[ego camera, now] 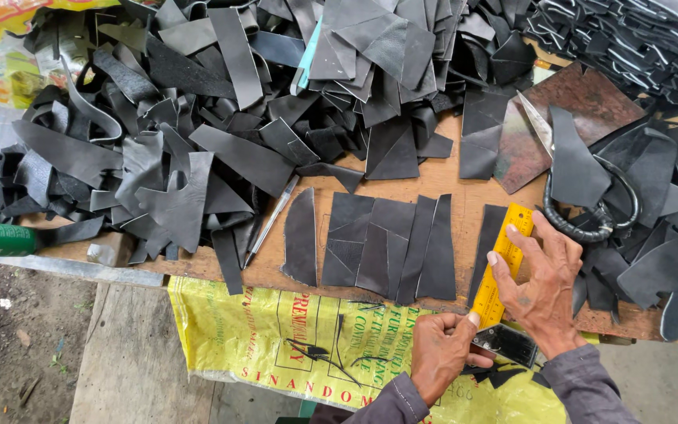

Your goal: The person organizes several black leather scraps on a wooden table, uses a yellow ruler to measure the length and width of individual pieces, and uses shears to trim the edges of one scrap.

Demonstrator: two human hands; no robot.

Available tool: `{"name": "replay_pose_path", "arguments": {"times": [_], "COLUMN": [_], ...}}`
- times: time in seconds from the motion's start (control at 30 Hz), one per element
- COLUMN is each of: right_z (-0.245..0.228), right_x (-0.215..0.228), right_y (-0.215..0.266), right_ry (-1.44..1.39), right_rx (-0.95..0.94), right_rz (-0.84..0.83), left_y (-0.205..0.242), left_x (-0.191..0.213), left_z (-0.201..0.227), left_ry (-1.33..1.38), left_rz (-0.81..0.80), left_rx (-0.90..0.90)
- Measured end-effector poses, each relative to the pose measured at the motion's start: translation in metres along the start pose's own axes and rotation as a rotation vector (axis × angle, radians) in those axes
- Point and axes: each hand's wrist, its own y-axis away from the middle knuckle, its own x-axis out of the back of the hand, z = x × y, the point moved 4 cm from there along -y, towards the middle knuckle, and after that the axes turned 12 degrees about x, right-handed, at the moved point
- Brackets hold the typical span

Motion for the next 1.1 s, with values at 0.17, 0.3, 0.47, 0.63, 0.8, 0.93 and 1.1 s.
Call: {"name": "replay_pose_path", "arguments": {"times": [0.17, 0.3, 0.47, 0.63, 0.8, 0.93, 1.1], "right_z": [0.0, 0.0, 0.001, -0.003, 0.0, -0.001, -0.004], "right_x": [-0.001, -0.001, -0.001, -0.002, -0.002, -0.002, -0.005], "right_y": [0.001, 0.001, 0.003, 0.002, 0.004, 0.003, 0.001], "right_ry": [0.014, 0.041, 0.054, 0.069, 0.063, 0.074, 0.114], "right_rx": [0.013, 0.018, 0.015, 0.016, 0.025, 0.03, -0.003], "right_rz": [0.011, 0.0, 0.006, 0.004, -0.012, -0.005, 0.032], "left_y": [-0.002, 0.0, -0.001, 0.001, -0.001, -0.004, -0.007], "left_x": [0.0, 0.0, -0.002, -0.001, 0.001, 0.002, 0.002], "left_z": [-0.001, 0.001, 0.0, 0.001, -0.002, -0.003, -0.009], "left_ry": [0.002, 0.006, -0.004, 0.013, 0.002, -0.008, -0.004], "left_rz": [-0.005, -0.011, -0.013, -0.009, -0.008, 0.0, 0.014], "left_rx": [0.011, 0.009, 0.002, -0.003, 0.003, 0.012, 0.029]}}
